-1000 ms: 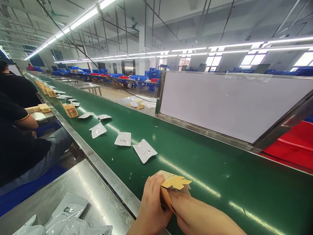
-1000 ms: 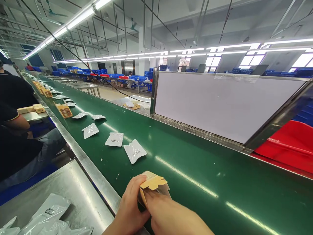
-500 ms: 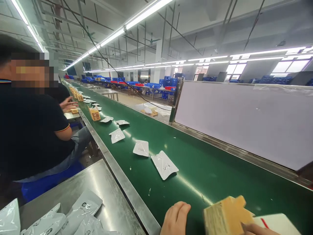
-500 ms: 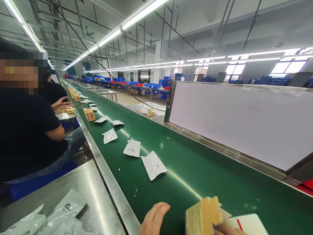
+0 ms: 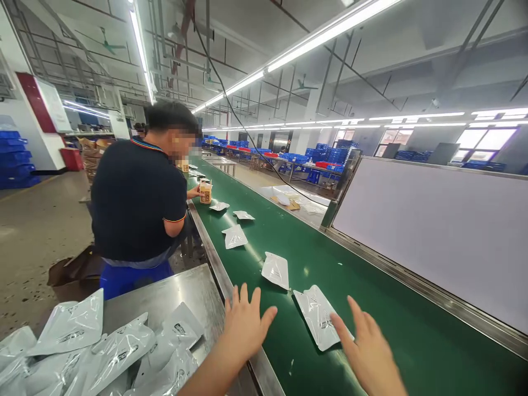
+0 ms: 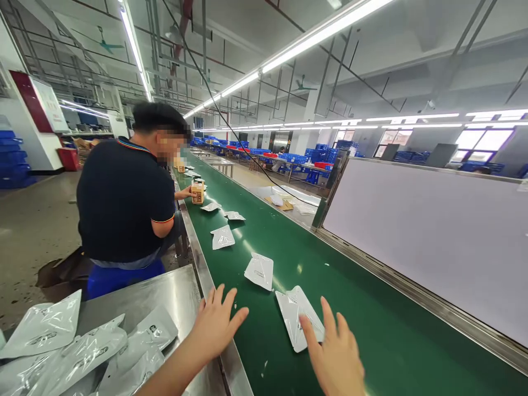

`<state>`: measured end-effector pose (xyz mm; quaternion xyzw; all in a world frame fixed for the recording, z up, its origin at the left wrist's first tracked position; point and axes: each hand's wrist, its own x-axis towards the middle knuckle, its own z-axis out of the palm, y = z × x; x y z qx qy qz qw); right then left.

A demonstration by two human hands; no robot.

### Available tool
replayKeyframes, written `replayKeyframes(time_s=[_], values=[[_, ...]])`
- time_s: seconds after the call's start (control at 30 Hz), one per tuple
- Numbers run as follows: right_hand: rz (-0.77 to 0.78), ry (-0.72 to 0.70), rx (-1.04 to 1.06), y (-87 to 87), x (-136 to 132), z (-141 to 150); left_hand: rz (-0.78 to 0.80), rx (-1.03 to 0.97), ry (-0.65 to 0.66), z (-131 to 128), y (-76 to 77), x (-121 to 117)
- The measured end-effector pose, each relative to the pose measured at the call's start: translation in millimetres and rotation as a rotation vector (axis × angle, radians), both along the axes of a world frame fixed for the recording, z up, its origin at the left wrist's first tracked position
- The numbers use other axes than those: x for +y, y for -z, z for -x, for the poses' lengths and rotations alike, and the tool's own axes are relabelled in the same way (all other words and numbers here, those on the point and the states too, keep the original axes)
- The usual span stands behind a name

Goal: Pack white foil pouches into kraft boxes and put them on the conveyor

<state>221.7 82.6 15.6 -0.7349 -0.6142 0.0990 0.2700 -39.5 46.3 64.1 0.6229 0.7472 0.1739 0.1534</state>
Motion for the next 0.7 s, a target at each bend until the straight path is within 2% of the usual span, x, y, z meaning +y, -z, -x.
replayKeyframes(time_s=[0.07, 0.1, 0.13, 0.2, 0.3, 0.37, 0.47, 0.53, 0.6, 0.7], values=[[0.227, 0.142, 0.105, 6.7, 29.3, 32.5, -0.095, 0.031, -0.103, 13.5, -5.1, 39.6], [0.285, 0.185, 0.129, 10.7, 43.4, 46.4, -0.141, 0.038, -0.158, 21.2, -4.2, 61.8], [0.293, 0.198, 0.13, 14.8, 56.5, 58.5, -0.164, 0.043, -0.205, 29.3, -1.5, 84.7], [0.207, 0.164, 0.079, 22.8, 79.0, 78.9, -0.133, 0.029, -0.266, 45.4, 7.2, 129.6], [0.092, 0.048, -0.032, 31.5, 103.6, 106.2, -0.072, 0.007, -0.276, 64.2, 21.5, 188.0], [0.085, -0.044, -0.124, 34.1, 114.6, 123.5, -0.064, 0.01, -0.264, 71.5, 29.4, 218.9], [0.17, -0.211, -0.256, 35.1, 123.5, 140.8, -0.026, 0.012, -0.255, 75.3, 41.2, 252.8], [0.161, -0.276, -0.297, 36.2, 124.6, 142.9, -0.003, 0.025, -0.23, 74.0, 50.6, 266.8], [0.069, -0.295, -0.303, 38.8, 122.9, 138.5, -0.018, 0.047, -0.152, 70.1, 59.8, 275.4], [-0.024, -0.314, -0.278, 45.9, 118.9, 128.0, -0.095, 0.068, 0.034, 63.7, 67.2, 287.0]])
